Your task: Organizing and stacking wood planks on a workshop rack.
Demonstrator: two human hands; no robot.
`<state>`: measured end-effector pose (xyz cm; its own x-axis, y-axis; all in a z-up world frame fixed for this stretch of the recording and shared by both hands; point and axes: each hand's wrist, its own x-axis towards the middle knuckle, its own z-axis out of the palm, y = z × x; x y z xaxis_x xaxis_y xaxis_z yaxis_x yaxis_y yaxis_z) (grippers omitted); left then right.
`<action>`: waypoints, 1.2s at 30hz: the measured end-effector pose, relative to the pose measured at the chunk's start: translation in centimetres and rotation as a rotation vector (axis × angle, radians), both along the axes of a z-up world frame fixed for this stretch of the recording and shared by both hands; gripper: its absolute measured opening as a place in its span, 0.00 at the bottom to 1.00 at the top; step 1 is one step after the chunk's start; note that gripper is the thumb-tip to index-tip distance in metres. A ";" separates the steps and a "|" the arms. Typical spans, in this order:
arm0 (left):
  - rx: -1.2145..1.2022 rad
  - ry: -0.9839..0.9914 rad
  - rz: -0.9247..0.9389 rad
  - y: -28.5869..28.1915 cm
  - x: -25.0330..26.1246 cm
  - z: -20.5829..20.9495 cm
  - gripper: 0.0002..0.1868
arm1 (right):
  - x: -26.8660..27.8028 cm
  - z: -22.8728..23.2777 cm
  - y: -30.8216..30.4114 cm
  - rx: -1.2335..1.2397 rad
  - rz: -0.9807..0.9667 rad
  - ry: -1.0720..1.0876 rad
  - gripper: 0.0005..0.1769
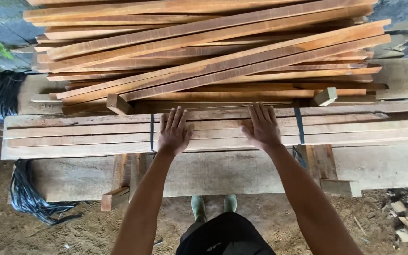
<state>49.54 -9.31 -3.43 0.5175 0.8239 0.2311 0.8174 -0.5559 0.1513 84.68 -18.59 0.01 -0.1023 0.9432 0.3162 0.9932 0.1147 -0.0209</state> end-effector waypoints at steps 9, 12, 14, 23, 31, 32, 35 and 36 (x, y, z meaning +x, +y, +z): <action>-0.105 0.041 0.092 -0.9 11.2 0.1 0.34 | -10.5 -2.6 5.4 -0.246 -0.022 -0.264 0.32; -0.133 0.039 0.068 -0.5 10.8 -1.9 0.38 | -10.1 -4.6 4.9 -0.109 -0.032 -0.051 0.34; -0.105 0.011 0.065 -0.3 10.9 -2.5 0.38 | -9.3 -6.6 5.5 0.035 -0.011 -0.044 0.33; 0.070 -0.029 -0.099 2.6 1.0 -1.6 0.29 | 0.6 -1.2 1.5 0.320 0.151 -0.068 0.27; 0.027 0.006 0.156 0.6 -4.3 2.6 0.35 | 5.3 0.7 -2.4 0.219 0.005 -0.077 0.33; -0.030 0.018 0.156 0.7 -4.2 3.1 0.36 | 5.6 0.3 -2.2 0.228 -0.007 -0.083 0.34; -0.074 0.014 0.132 1.0 -4.5 3.8 0.36 | 5.8 -0.1 -1.8 0.241 0.001 -0.062 0.33; -0.058 -0.006 0.106 0.9 -4.5 3.9 0.35 | 5.9 0.0 -2.1 0.248 0.019 -0.040 0.31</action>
